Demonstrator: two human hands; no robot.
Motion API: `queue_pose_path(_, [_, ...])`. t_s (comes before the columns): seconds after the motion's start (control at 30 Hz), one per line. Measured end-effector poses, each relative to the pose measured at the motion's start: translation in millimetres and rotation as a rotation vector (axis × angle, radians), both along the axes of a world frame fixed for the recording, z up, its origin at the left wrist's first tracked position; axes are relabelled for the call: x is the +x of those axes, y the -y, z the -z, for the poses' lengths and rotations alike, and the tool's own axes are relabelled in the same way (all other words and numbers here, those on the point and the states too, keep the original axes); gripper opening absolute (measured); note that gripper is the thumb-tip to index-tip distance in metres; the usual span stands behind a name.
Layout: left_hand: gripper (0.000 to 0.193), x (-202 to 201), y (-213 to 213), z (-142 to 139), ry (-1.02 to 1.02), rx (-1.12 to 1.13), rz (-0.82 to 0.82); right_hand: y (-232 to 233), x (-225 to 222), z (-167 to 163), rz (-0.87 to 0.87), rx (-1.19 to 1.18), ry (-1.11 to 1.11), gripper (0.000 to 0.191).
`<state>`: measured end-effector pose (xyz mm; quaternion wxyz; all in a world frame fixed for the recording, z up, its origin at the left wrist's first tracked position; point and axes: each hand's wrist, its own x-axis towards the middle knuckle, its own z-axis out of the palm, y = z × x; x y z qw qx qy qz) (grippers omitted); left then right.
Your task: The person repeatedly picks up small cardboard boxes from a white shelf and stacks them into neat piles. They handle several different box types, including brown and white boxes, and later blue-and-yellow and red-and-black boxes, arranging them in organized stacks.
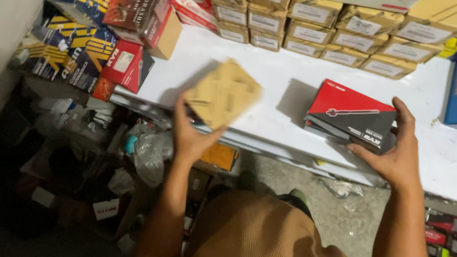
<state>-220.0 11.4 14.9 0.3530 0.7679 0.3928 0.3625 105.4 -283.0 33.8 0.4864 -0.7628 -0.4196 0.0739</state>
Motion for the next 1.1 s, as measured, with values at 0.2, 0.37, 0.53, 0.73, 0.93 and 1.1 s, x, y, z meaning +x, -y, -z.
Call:
queue_pose_path(0.2, [0.113, 40, 14, -23, 0.028, 0.011, 0.449, 25, 6, 9, 0.167, -0.042, 0.091, 0.121])
queue_pose_path(0.37, [0.114, 93, 24, -22, 0.024, -0.09, 0.615, 77, 19, 11, 0.338, -0.055, 0.109, 0.121])
queue_pose_path(0.53, [0.114, 140, 53, -12, 0.101, -0.106, 0.78, 130, 37, 5, 0.438, -0.071, 0.175, 0.12])
queue_pose_path(0.73, [0.109, 182, 79, -16, 0.113, -0.181, 0.89, 164, 43, -8, 0.471, -0.043, 0.125, 0.117])
queue_pose_path(0.93, [0.111, 208, 100, -19, 0.115, -0.276, 0.908, 172, 35, -7, 0.502, -0.021, 0.09, 0.12])
queue_pose_path(1.1, [0.112, 215, 103, -15, 0.125, -0.262, 0.882, 181, 48, -9, 0.357, 0.069, 0.014, 0.12])
